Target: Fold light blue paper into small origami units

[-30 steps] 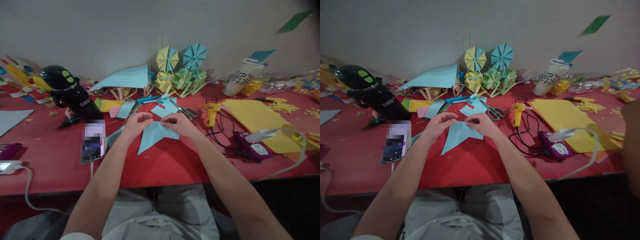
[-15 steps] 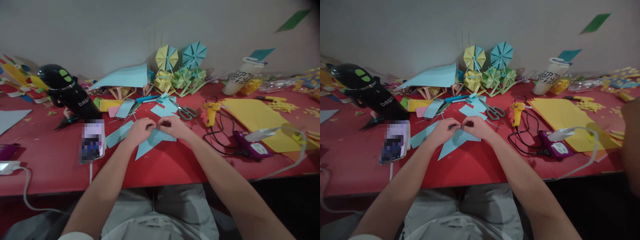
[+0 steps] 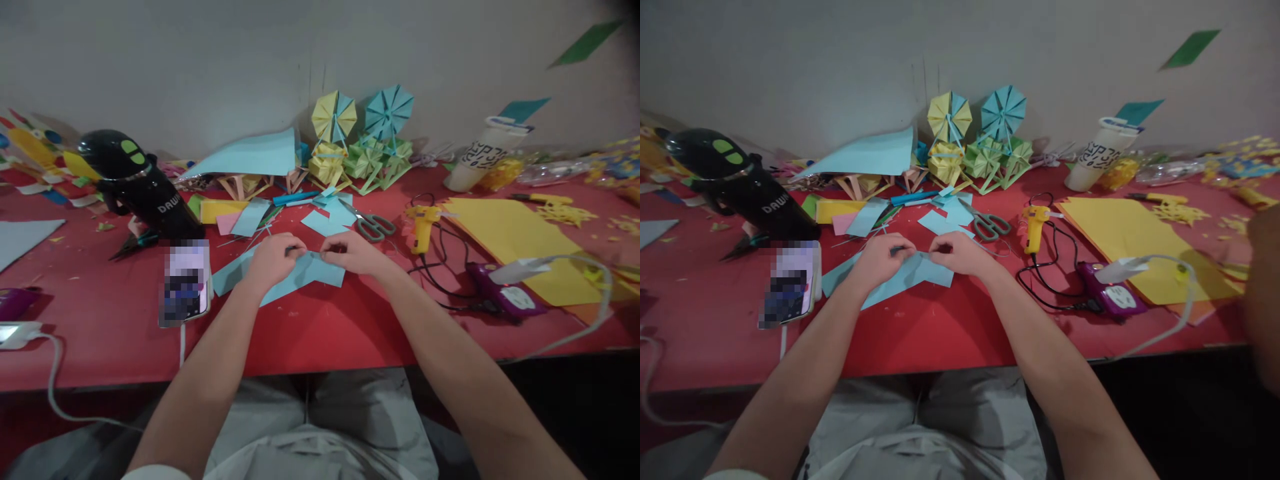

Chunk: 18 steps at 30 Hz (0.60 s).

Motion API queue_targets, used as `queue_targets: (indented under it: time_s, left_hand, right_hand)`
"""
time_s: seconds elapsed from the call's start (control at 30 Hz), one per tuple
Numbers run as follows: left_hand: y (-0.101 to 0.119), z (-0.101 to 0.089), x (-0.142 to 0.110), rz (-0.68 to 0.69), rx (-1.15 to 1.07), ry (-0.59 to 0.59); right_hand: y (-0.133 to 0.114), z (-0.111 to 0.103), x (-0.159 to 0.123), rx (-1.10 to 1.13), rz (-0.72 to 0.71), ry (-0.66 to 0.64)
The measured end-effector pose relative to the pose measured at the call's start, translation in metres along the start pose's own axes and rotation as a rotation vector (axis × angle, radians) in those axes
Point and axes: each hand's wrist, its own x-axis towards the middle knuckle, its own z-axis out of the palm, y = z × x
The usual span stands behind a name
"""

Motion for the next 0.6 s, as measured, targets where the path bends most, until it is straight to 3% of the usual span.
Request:
queue_targets:
  time_s: [0.6]
  left_hand:
    - [-0.014,-0.011,0.001,-0.062,0.012,0.108]
  right_hand:
    - [0.0,-0.022,-0.007,-0.056,0.106,-0.06]
